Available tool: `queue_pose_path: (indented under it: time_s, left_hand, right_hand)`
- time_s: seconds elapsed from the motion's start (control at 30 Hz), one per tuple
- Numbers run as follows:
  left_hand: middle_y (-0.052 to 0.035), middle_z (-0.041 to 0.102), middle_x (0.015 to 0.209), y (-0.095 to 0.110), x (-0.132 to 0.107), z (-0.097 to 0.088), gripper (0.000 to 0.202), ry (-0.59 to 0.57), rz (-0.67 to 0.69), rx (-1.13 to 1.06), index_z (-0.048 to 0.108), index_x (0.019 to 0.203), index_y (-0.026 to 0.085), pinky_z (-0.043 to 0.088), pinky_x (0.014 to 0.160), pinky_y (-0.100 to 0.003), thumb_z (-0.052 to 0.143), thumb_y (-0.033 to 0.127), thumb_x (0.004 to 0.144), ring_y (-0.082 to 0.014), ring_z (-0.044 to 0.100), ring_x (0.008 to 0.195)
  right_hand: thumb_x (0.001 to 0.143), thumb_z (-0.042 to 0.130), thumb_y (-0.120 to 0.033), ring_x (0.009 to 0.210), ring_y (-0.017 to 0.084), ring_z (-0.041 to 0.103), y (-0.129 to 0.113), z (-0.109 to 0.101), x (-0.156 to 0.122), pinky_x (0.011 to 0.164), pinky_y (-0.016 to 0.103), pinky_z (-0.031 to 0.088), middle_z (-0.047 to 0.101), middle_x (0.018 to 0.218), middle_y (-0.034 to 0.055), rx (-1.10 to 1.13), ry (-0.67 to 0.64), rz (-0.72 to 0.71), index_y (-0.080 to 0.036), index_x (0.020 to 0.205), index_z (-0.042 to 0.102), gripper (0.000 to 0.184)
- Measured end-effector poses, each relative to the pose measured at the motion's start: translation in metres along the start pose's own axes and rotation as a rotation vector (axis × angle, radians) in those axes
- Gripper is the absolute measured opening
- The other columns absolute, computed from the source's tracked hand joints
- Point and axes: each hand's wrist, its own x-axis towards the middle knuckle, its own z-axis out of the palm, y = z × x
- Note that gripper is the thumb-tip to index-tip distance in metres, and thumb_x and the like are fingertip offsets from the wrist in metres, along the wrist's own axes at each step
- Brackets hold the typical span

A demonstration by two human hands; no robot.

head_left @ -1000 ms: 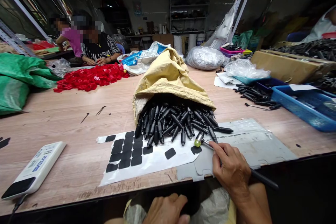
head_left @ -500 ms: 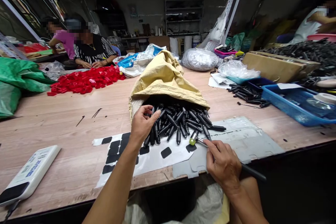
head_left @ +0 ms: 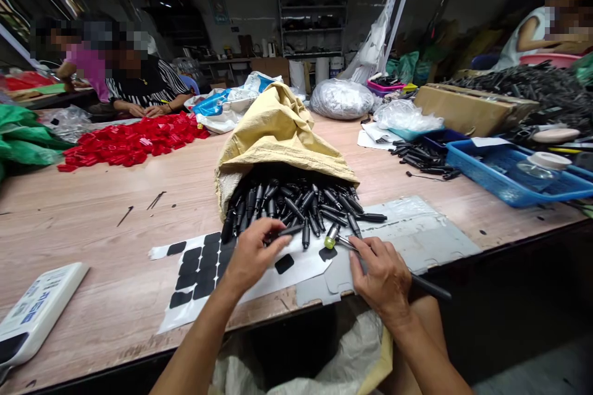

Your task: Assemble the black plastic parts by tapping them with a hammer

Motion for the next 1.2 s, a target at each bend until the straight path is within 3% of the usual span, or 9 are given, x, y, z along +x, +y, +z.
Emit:
queue_pose_path:
  time_s: [0.07,0.23,0.4,0.57,0.67,0.87,1.03,1.2]
  left_hand:
    - [-0.0031,0.068,0.093,0.0,-0.018,0.013,0.016,-0.081,0.011,-0.014,0.069,0.098,0.023,0.045,0.075,-0.03,0.068,0.034,0.087,-0.0203,0.06,0.088]
    - [-0.0028,0.065,0.088,-0.004,-0.035,0.035,0.012,-0.067,0.053,0.071,0.069,0.097,0.023,0.042,0.082,-0.034,0.069,0.029,0.087,-0.0221,0.055,0.09]
    - [-0.0035,0.066,0.089,-0.003,-0.034,0.032,0.01,-0.094,0.076,0.084,0.07,0.095,0.023,0.04,0.082,-0.035,0.069,0.028,0.086,-0.0227,0.054,0.089]
    - [-0.0026,0.067,0.089,-0.002,-0.035,0.032,0.01,-0.095,0.059,0.096,0.07,0.092,0.023,0.038,0.081,-0.036,0.072,0.028,0.084,-0.0224,0.054,0.088]
    - [-0.0018,0.069,0.09,-0.003,-0.035,0.033,0.01,-0.097,0.06,0.08,0.07,0.093,0.024,0.036,0.081,-0.036,0.072,0.028,0.084,-0.0222,0.056,0.09]
    - [-0.0016,0.069,0.091,-0.004,-0.035,0.032,0.007,-0.101,0.056,0.066,0.07,0.088,0.023,0.034,0.081,-0.036,0.071,0.028,0.085,-0.0222,0.055,0.091]
    - [-0.0011,0.068,0.089,-0.003,-0.035,0.032,0.006,-0.099,0.053,0.061,0.071,0.089,0.024,0.034,0.082,-0.036,0.073,0.025,0.083,-0.0219,0.055,0.092]
    - [0.0001,0.068,0.089,-0.004,-0.034,0.032,0.009,-0.108,0.052,0.055,0.071,0.091,0.024,0.033,0.082,-0.036,0.075,0.026,0.083,-0.021,0.054,0.09]
  right_hand:
    - [0.094,0.059,-0.026,0.086,0.02,0.055,0.002,0.0,0.001,0.078,0.033,0.04,0.066,0.094,0.0044,0.005,-0.014,0.008,-0.026,0.119,0.069,0.027]
    - [0.097,0.056,-0.023,0.085,0.019,0.057,0.004,-0.006,0.005,0.077,0.032,0.043,0.066,0.091,0.0036,0.054,-0.045,-0.019,-0.027,0.118,0.07,0.026]
    - [0.098,0.053,-0.024,0.093,0.019,0.064,-0.017,-0.024,0.009,0.083,0.03,0.05,0.069,0.098,0.0048,0.256,0.0,0.01,-0.026,0.126,0.067,0.031]
    - [0.102,0.048,-0.025,0.091,0.017,0.066,-0.045,-0.034,0.007,0.083,0.027,0.052,0.069,0.1,0.0048,0.485,-0.128,0.001,-0.028,0.13,0.064,0.033]
    - [0.101,0.048,-0.02,0.083,0.015,0.065,-0.054,-0.036,0.007,0.079,0.025,0.052,0.067,0.093,0.0033,0.496,-0.166,-0.034,-0.029,0.133,0.062,0.036]
    - [0.096,0.046,-0.007,0.083,0.016,0.062,-0.064,-0.037,0.005,0.076,0.026,0.05,0.064,0.09,0.0039,0.443,-0.052,-0.159,-0.032,0.14,0.058,0.052]
    - [0.093,0.044,-0.003,0.082,0.015,0.062,-0.059,-0.032,0.002,0.071,0.024,0.049,0.063,0.085,0.0029,0.327,-0.179,-0.171,-0.031,0.132,0.064,0.052]
    - [0.097,0.048,-0.01,0.083,0.015,0.063,-0.054,-0.039,0.008,0.078,0.026,0.049,0.065,0.091,0.0038,0.4,-0.027,-0.101,-0.031,0.135,0.062,0.045]
